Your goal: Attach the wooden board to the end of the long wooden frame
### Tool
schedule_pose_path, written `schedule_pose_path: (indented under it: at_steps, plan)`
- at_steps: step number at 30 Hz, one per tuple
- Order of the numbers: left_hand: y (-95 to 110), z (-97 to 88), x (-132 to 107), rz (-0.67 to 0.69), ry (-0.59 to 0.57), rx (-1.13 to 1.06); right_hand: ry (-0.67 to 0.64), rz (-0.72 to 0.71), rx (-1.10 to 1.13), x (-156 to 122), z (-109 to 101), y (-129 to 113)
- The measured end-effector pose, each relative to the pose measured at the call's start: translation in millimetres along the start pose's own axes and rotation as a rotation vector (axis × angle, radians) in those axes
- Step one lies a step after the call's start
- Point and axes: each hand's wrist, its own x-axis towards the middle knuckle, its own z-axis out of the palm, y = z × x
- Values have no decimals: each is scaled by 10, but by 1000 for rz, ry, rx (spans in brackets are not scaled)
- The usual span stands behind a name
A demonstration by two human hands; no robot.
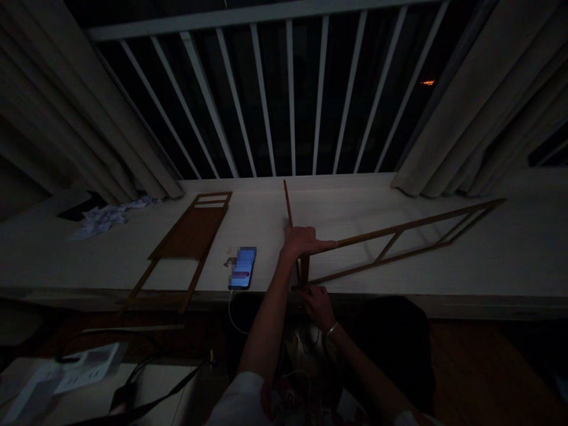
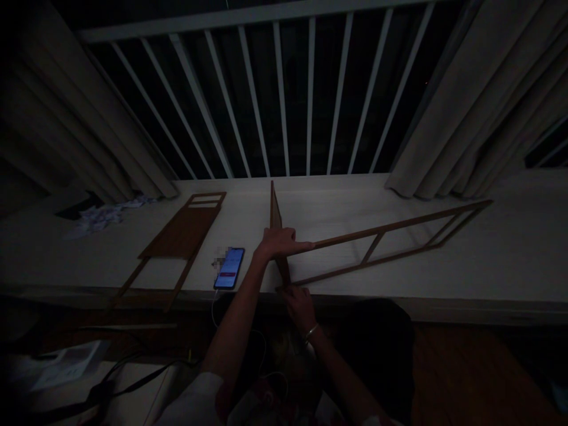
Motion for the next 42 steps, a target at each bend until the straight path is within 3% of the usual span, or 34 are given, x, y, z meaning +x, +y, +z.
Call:
schedule_pose_path:
  at_steps: [10, 29, 42]
  plan:
    - [-16, 10, 11, 10, -5, -3, -68, 18, -48, -16, -19, -6]
    - [12, -27, -26, -10, -3, -9, -69, 38, -34, -6, 3, -91]
    - [19, -41, -30, -2, -10, -6, 28, 97, 19, -29, 105, -188]
